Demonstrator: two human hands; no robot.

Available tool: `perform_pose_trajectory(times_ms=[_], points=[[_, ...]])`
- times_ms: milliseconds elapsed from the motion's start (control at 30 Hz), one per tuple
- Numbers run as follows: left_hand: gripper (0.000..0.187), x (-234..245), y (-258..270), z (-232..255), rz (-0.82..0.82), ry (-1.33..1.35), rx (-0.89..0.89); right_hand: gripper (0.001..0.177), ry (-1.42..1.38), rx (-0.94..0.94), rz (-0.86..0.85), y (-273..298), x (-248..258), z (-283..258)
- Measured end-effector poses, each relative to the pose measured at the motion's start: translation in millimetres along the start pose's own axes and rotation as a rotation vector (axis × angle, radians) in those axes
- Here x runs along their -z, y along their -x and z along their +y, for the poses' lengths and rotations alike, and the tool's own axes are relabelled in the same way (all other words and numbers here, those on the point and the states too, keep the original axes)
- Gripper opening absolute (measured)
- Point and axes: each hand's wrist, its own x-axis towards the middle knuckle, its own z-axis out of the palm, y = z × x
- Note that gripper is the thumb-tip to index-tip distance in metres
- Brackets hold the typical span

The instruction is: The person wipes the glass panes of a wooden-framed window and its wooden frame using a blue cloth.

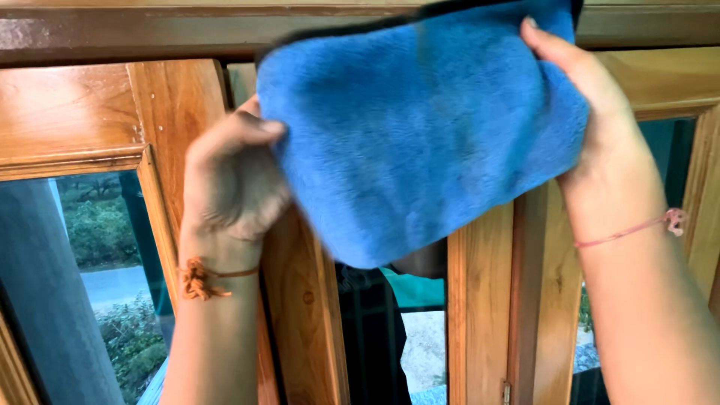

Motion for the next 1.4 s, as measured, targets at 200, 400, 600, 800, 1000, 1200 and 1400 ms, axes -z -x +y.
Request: perform_pose_trajectory(times_ms=[200,400,600,800,1000,1200,1400], points=[[0.035,-14.3,-16.1,5.4,0.28,-0.681,0.014,0.031,0.098,-0.08,0.123,-27.6,30.0,0.5],[0.039,-37.3,-27.8,2.1,0.264,-0.929,0.003,0.037,0.471,-0.055,0.321,-34.1,33.1,-9.3],[0.047,-23.7,-33.8,9.7,0.08,-0.357,0.117,0.035,0.422,-0.222,0.245,-40.6,49.1,-18.9],[0.058,-26.9,-24.2,17.5,-0.536,-0.582,0.113,0.035,0.236,-0.376,0.056,-45.5,79.3,-24.6],[0.055,-61.6,-24.3,1.2,-0.904,-0.794,0.578,0.046,0.579,-0.524,0.139,-40.0,66.2,-31.6],[0.045,-58.7,40.4,-62.9,-0.745,-0.729,0.544,0.043,0.901,-0.367,0.016,-10.9,59.7,-40.5],[0.093,-44.7,124.3,-190.8,-0.24,-0.588,0.512,0.034,0.924,-0.468,0.009,60.4,33.1,-32.6]])
